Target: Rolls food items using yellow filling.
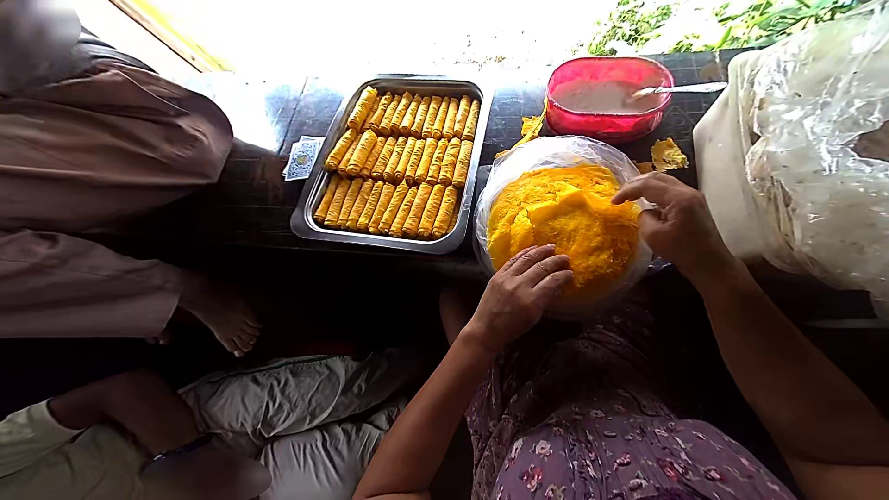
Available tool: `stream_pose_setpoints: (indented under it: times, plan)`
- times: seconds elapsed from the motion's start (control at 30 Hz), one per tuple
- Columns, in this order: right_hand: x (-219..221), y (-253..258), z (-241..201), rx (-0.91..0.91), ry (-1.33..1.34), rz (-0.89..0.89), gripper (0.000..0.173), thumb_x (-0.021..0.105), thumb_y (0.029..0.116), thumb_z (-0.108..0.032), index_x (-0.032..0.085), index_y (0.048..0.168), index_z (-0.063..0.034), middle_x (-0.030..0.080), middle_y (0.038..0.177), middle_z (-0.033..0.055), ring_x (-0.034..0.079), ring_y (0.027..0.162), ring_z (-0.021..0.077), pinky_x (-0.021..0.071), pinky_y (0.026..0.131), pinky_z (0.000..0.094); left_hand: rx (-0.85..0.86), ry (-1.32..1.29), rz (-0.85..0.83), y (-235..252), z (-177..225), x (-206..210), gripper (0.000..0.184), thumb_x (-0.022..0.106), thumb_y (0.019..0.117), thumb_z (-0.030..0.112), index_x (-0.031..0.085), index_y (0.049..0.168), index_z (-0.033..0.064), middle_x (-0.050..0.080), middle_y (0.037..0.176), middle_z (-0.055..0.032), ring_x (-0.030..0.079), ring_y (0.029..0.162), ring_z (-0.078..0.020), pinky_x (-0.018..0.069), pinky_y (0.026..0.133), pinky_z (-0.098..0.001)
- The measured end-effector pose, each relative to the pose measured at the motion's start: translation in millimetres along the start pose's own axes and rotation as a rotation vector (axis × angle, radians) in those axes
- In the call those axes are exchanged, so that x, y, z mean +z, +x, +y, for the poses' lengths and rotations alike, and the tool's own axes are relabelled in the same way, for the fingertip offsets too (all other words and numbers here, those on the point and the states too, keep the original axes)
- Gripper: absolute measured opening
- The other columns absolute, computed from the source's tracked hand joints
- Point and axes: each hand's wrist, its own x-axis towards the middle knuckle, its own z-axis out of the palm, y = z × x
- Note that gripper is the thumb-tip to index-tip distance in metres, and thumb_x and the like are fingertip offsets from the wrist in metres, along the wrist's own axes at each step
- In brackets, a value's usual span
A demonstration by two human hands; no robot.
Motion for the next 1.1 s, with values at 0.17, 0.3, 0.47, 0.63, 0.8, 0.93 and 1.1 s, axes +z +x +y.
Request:
stream_pose_setpoints:
  times: [0.17,0.3,0.47,0.63,0.8,0.93,1.1]
  plan:
    - [1.1,-3.1,4.2,0.32,-0.012,-0.053,0.033,0.051,0.1086,-0.024,0.07,0.121,-0.0005,0.066,0.114,0.024,0.065,0.099,0.0403,0.0503,0.085,0.0599,-0.02,-0.016,-0.014,2.4,1.0,-0.9,0.024,0.059,0.0914,-0.004,0.078,0.103,0.0069,0.076,0.113,-0.0113,0.067,0.12,-0.03,0.0497,0.108,-0.0417]
    - [4.4,-3.6,7.1,0.336,0.011,-0.029,0.035,0.051,0.1086,-0.029,0.072,0.111,0.0,0.067,0.103,0.0225,0.065,0.093,0.0389,0.0494,0.08,0.0603,-0.05,-0.049,-0.02,1.9,2.3,-0.1,0.025,0.06,0.0899,-0.006,0.078,0.104,0.0062,0.075,0.115,-0.0123,0.066,0.122,-0.0304,0.0489,0.109,-0.0427]
    - [3.0,-7.5,14.0,0.413,0.147,-0.069,0.021,0.071,0.0979,-0.02,0.068,0.104,0.0007,0.065,0.098,0.0185,0.06,0.078,0.0281,0.0491,0.07,0.0489,-0.061,-0.062,-0.018,1.2,2.3,0.1,0.026,0.061,0.0892,-0.006,0.078,0.104,0.0064,0.075,0.115,-0.0129,0.065,0.122,-0.0312,0.0489,0.109,-0.0427]
    - [-6.2,3.0,3.6,0.397,0.126,0.033,0.021,0.071,0.0966,-0.014,0.066,0.105,0.0045,0.067,0.098,0.022,0.064,0.084,0.0329,0.0519,0.075,0.0522,-0.059,-0.025,0.005,5.2,3.0,1.1,0.026,0.06,0.0889,-0.006,0.078,0.103,0.0072,0.075,0.114,-0.0119,0.067,0.119,-0.0297,0.0501,0.107,-0.0417]
    - [-1.6,8.6,-17.1,0.059,-0.067,0.161,0.01,0.065,0.0953,0.0,0.067,0.101,0.0074,0.068,0.1,0.0244,0.068,0.092,0.0382,0.0558,0.082,0.0512,-0.055,0.003,0.044,14.0,10.8,5.9,0.024,0.061,0.0907,-0.005,0.078,0.102,0.0065,0.076,0.112,-0.012,0.069,0.115,-0.0291,0.0528,0.102,-0.0405]
    - [13.8,-15.7,-21.8,-0.104,-0.116,0.028,0.008,0.07,0.0887,-0.001,0.072,0.095,0.0034,0.07,0.09,0.0204,0.07,0.085,0.038,0.0561,0.076,0.0521,-0.038,0.045,0.041,10.6,13.9,10.8,0.023,0.06,0.0916,-0.004,0.078,0.102,0.007,0.076,0.111,-0.0107,0.069,0.115,-0.029,0.052,0.103,-0.0397]
    - [19.0,-18.0,-28.7,-0.101,-0.082,0.072,0.009,0.068,0.0921,-0.002,0.075,0.095,0.0021,0.073,0.09,0.0187,0.071,0.083,0.0336,0.0574,0.074,0.0449,-0.015,0.059,0.013,13.4,16.4,11.5,0.023,0.061,0.0919,-0.003,0.078,0.102,0.0073,0.076,0.11,-0.0108,0.069,0.115,-0.0288,0.052,0.103,-0.0389]
